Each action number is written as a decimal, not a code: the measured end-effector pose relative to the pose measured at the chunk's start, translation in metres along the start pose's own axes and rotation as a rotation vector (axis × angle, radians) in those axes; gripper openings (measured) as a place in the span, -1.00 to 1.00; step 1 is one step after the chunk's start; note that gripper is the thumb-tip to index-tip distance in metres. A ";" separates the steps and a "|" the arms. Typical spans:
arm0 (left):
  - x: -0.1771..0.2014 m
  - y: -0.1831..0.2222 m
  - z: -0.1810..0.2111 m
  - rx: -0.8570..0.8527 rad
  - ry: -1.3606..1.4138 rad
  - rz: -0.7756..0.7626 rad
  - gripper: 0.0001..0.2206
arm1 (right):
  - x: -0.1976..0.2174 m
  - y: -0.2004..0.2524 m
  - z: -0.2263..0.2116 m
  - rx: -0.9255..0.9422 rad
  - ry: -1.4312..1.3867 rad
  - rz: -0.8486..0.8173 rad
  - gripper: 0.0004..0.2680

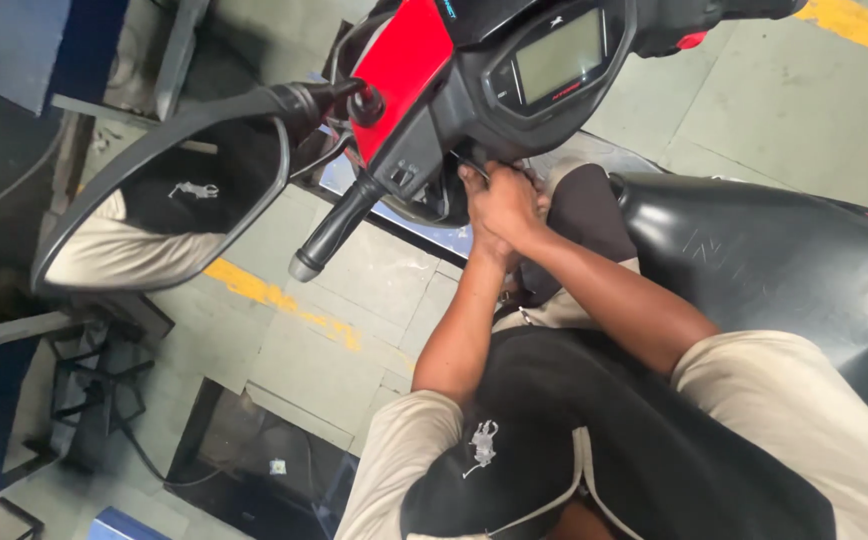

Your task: The person inserts a key into the scooter's ignition and turns it on, then stands beside the scooter holding the handlebar while the digital dashboard powers on. They press the throttle so the display shows changing speed values, watch the readings, then step away from the scooter.

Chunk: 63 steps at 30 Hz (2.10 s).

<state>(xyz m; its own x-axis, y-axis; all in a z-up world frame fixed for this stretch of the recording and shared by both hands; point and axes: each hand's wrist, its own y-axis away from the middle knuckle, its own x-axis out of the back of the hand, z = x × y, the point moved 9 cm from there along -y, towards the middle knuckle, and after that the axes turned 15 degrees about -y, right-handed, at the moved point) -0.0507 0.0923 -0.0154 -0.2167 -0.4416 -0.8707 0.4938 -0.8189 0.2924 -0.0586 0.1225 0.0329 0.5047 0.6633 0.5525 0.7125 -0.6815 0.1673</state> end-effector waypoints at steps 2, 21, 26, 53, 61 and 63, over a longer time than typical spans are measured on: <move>-0.011 -0.002 -0.003 0.046 0.114 -0.084 -0.28 | 0.004 0.002 -0.006 -0.068 0.064 0.028 -0.64; 0.119 -0.018 -0.023 -0.061 -0.043 0.107 -0.60 | -0.030 -0.014 0.040 -0.084 -0.184 -0.115 -0.77; 0.122 -0.011 -0.025 0.044 -0.077 0.131 -0.57 | -0.028 -0.008 0.018 -0.037 -0.044 -0.119 -0.78; 0.026 0.042 0.003 -0.016 0.166 0.176 -0.32 | -0.061 -0.023 0.059 -0.277 -0.545 -0.227 -0.71; 0.061 0.045 -0.015 -0.063 0.054 0.234 -0.43 | 0.005 0.005 -0.025 -0.040 -0.152 -0.011 -0.74; 0.082 0.038 -0.022 -0.111 0.058 0.237 -0.50 | -0.001 0.005 -0.030 0.126 0.046 0.015 -0.83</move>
<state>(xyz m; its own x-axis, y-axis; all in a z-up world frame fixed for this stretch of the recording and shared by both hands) -0.0317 0.0328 -0.0847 -0.0367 -0.5916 -0.8054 0.6148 -0.6488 0.4485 -0.0702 0.1093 0.0582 0.4950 0.6364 0.5916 0.7619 -0.6452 0.0566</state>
